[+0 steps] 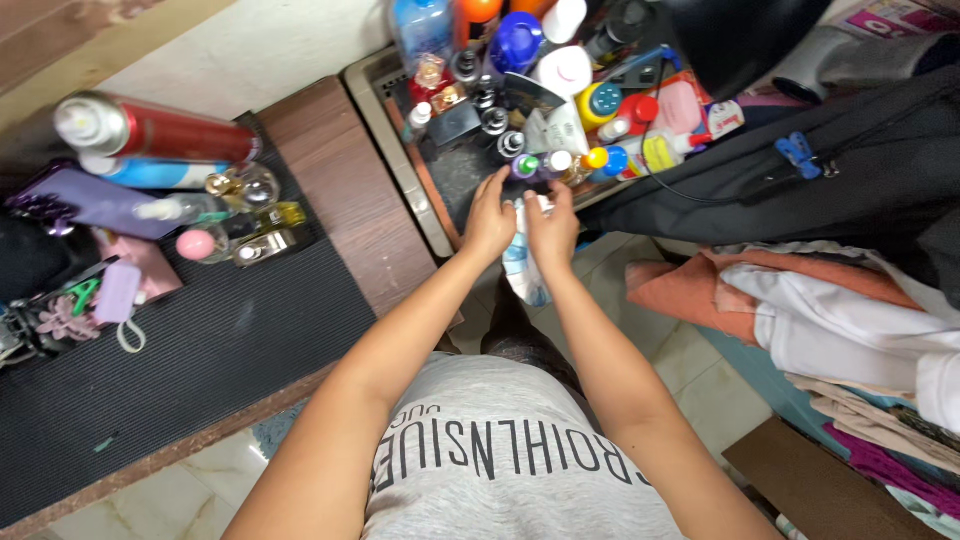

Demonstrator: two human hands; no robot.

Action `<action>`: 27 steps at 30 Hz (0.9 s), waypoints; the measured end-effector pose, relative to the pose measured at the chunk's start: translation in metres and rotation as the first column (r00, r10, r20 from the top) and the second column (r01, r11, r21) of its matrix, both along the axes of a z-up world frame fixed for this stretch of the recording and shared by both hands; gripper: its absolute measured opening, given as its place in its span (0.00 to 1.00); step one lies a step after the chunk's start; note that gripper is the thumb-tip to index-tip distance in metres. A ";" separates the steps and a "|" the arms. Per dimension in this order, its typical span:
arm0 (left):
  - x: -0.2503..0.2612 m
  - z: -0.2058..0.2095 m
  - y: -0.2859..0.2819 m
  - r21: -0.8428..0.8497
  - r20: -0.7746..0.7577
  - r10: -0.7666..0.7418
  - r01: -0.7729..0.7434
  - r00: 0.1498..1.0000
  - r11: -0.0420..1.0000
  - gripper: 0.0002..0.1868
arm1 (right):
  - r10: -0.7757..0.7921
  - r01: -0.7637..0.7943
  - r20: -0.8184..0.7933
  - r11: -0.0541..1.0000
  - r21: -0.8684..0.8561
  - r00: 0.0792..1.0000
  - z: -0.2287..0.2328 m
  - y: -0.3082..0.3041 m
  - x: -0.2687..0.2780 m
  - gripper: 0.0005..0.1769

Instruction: The person cleans and organizes a cluttered countertop. They wipe a black pouch, a notebook, a purple device, a smartphone, and several small bottles with a cloth, then place them back on the counter or in a drawer.

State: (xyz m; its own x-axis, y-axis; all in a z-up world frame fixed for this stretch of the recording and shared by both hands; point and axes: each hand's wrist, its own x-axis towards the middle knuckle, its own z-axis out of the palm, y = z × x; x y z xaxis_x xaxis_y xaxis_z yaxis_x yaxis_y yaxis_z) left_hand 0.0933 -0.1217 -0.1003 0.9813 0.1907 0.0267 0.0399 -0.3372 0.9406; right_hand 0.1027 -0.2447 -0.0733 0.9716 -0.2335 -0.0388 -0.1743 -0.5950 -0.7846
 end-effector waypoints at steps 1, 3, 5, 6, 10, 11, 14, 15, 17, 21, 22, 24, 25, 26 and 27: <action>0.002 0.002 -0.004 -0.006 -0.002 0.006 -0.006 1.000 1.000 0.31 | 0.002 -0.002 -0.035 1.000 0.005 0.999 0.008 0.001 -0.002 0.28; 0.004 0.011 -0.014 -0.094 -0.091 0.033 -0.042 0.995 0.995 0.33 | 0.029 -0.029 -0.028 1.000 0.003 0.999 0.021 0.001 -0.003 0.26; 0.000 0.024 -0.019 -0.123 -0.092 0.065 -0.076 0.994 0.989 0.33 | 0.047 -0.046 -0.040 0.999 0.013 0.998 0.032 -0.001 -0.003 0.24; -0.004 0.033 -0.020 -0.111 -0.047 0.081 -0.086 0.996 0.990 0.32 | 0.047 -0.045 -0.056 0.999 0.022 0.997 0.036 -0.003 -0.004 0.23; -0.015 0.069 -0.022 -0.067 0.070 0.102 -0.097 0.992 0.993 0.28 | 0.125 -0.127 0.149 0.992 0.005 0.981 0.057 -0.015 -0.009 0.23; -0.013 0.077 -0.021 -0.030 0.107 0.089 -0.086 0.990 0.996 0.29 | 0.137 -0.145 0.164 0.988 0.043 0.977 0.062 -0.015 -0.007 0.27; -0.009 0.094 -0.023 0.080 0.176 0.046 -0.061 0.983 0.995 0.30 | 0.184 -0.199 0.186 0.978 0.064 0.965 0.078 -0.020 -0.002 0.36; -0.006 0.098 -0.023 0.116 0.177 0.035 -0.056 0.984 0.992 0.31 | 0.210 -0.216 0.179 0.976 0.013 0.961 0.082 -0.022 0.003 0.36; -0.001 0.102 -0.025 0.169 0.158 0.017 -0.044 0.987 0.985 0.31 | 0.238 -0.233 0.161 0.971 -0.051 0.958 0.088 -0.023 0.013 0.34; 0.003 0.101 -0.026 0.194 0.134 0.012 -0.038 0.991 0.980 0.30 | 0.274 -0.253 0.194 0.959 -0.126 0.942 0.093 -0.020 0.025 0.28; 0.003 0.100 -0.026 0.189 0.142 0.016 -0.043 0.990 0.981 0.31 | 0.289 -0.260 0.221 0.954 -0.151 0.931 0.095 -0.019 0.026 0.26; 0.001 0.101 -0.024 0.202 0.140 0.005 -0.033 0.990 0.979 0.31 | 0.284 -0.257 0.207 0.955 -0.151 0.936 0.103 -0.019 0.024 0.19; -0.001 0.102 -0.023 0.208 0.139 0.000 -0.029 0.990 0.978 0.32 | 0.283 -0.256 0.200 0.955 -0.150 0.938 0.107 -0.019 0.022 0.16; -0.003 0.104 -0.020 0.207 0.154 -0.009 -0.023 0.988 0.978 0.31 | 0.299 -0.276 0.207 0.952 -0.131 0.932 0.114 -0.018 0.017 0.16; -0.007 0.107 -0.017 0.207 0.168 -0.019 -0.017 0.986 0.978 0.31 | 0.314 -0.296 0.215 0.949 -0.111 0.925 0.122 -0.018 0.010 0.16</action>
